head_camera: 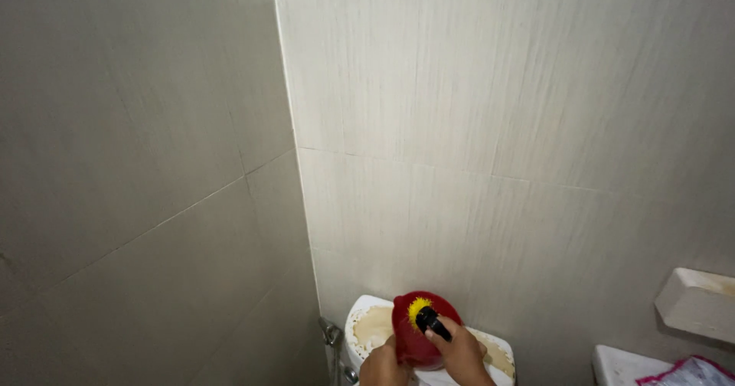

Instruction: The person scrubs the tiled walls of a bathroom using a yellow sponge and a red scoop filled with soapy water. They clean the wall surfaces, the shower hose, and a wall-mounted soap dish, repeatedly dipping the sponge into the scoop to rinse it.

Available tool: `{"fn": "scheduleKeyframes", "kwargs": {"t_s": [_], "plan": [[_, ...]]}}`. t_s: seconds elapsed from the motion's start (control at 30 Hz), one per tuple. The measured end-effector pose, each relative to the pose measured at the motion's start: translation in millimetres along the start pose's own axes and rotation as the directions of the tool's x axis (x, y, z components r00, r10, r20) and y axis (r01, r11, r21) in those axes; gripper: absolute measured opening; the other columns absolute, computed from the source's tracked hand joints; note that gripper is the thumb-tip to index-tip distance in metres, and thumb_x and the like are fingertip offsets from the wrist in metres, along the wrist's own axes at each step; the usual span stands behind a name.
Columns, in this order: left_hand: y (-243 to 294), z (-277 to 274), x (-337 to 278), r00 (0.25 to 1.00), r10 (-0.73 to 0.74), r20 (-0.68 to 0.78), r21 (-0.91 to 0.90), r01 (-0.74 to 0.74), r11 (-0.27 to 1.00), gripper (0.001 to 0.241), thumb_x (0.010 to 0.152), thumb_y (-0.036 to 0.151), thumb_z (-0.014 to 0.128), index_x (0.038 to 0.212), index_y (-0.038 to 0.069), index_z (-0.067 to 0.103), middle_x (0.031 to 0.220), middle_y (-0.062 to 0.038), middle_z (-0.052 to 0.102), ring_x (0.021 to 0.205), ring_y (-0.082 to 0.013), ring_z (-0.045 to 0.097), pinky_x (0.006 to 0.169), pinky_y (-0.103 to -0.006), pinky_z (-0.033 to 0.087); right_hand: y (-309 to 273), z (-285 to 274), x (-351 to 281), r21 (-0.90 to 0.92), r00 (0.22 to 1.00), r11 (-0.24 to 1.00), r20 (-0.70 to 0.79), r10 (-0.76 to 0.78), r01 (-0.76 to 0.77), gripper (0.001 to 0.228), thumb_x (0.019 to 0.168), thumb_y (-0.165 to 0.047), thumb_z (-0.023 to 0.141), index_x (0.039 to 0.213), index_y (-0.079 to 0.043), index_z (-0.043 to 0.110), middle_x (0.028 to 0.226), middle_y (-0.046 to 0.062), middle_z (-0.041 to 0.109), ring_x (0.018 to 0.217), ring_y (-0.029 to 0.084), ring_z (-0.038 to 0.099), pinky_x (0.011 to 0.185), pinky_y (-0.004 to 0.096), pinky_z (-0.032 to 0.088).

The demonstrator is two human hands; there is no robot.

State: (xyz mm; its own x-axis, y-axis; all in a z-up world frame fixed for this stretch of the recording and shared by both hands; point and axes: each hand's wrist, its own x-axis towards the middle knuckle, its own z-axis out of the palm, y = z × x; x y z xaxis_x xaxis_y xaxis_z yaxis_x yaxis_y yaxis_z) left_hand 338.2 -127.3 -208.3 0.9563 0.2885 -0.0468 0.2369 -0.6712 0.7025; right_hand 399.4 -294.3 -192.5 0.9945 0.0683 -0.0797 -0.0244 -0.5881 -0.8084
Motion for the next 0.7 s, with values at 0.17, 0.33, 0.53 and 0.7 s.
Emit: {"fn": "scheduleKeyframes", "kwargs": {"t_s": [0.17,0.33,0.53,0.7], "plan": [[-16,16,21,0.988,0.080,0.132,0.272,-0.114,0.956,0.076,0.085,0.027,0.077,0.148,0.001,0.045,0.113,-0.021,0.072,0.109,-0.0361,0.069,0.093,-0.0477,0.056,5,9,6,-0.107,0.997,0.994,-0.065,-0.030,0.023,0.050,0.090,-0.037,0.073,0.135,-0.017,0.068,0.116,0.012,0.078,0.110,0.021,0.072,0.104,0.034,0.045],[24,-35,-27,0.988,0.129,0.090,0.289,-0.150,0.946,0.085,0.087,0.035,0.074,0.155,0.007,0.033,0.146,-0.016,0.052,0.134,-0.0340,0.048,0.109,-0.0533,0.039,7,8,11,0.159,0.985,0.979,-0.133,-0.107,0.127,0.047,0.090,-0.032,0.073,0.130,-0.008,0.067,0.113,0.012,0.077,0.104,0.021,0.074,0.093,0.034,0.054],[12,-90,-68,0.997,0.074,-0.003,0.339,-0.068,0.938,0.070,0.100,0.037,0.061,0.156,0.008,0.031,0.162,-0.014,0.032,0.152,-0.0305,0.025,0.124,-0.0571,0.010,-40,4,-4,0.424,0.975,0.880,-0.132,-0.176,0.217,0.044,0.093,-0.030,0.070,0.129,-0.004,0.069,0.104,0.011,0.077,0.096,0.018,0.069,0.086,0.033,0.055],[-25,-176,-123,0.998,-0.016,-0.058,0.484,0.043,0.874,0.065,0.100,0.032,0.058,0.156,0.010,0.034,0.165,-0.012,0.027,0.154,-0.0287,0.021,0.124,-0.0583,0.008,-107,31,-30,0.452,0.900,0.794,-0.050,-0.432,0.406,0.041,0.092,-0.030,0.071,0.122,-0.002,0.070,0.104,0.010,0.077,0.096,0.017,0.069,0.088,0.031,0.053]]}}
